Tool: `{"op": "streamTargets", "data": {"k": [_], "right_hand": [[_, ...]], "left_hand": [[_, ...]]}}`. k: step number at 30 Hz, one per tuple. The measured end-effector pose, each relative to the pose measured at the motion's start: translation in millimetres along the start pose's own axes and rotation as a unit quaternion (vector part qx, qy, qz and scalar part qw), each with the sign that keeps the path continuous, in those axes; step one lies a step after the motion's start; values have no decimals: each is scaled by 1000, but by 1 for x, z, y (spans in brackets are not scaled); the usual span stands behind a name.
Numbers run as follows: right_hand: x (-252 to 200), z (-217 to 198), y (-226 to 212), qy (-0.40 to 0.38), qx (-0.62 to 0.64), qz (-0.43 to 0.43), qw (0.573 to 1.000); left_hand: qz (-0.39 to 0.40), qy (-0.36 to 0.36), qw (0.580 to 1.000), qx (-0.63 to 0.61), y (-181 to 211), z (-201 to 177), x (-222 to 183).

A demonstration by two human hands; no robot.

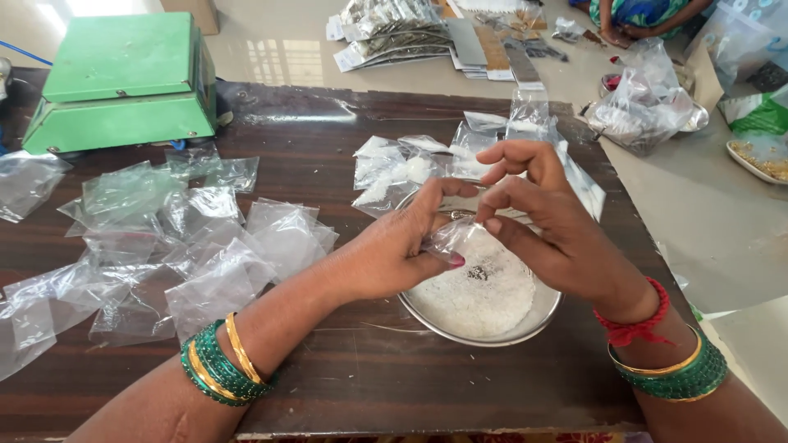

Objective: Filling small plastic bags with a white crystalline substance from a metal bowl.

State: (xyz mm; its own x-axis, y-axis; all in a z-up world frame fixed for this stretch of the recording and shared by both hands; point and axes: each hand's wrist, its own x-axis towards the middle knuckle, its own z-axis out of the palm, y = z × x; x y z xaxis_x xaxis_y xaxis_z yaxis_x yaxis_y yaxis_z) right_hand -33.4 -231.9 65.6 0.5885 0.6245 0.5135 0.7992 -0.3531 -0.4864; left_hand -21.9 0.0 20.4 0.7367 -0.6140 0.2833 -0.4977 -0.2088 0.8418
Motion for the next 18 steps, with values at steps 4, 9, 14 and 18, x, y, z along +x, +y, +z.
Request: {"op": "streamTargets", "data": {"k": [4, 9, 14, 18], "right_hand": [[-7, -5, -10, 7, 9, -4, 1000], [-10, -2, -9, 1, -78, -25, 997], [-5, 6, -20, 4, -118, -78, 990], [-2, 14, -22, -6, -129, -79, 988]], "left_hand": [[60, -1, 998, -23, -7, 2, -1], [18, -1, 997, -80, -2, 3, 1], [-13, 33, 999, -33, -3, 6, 2], [34, 50, 998, -24, -15, 11, 1]]}}
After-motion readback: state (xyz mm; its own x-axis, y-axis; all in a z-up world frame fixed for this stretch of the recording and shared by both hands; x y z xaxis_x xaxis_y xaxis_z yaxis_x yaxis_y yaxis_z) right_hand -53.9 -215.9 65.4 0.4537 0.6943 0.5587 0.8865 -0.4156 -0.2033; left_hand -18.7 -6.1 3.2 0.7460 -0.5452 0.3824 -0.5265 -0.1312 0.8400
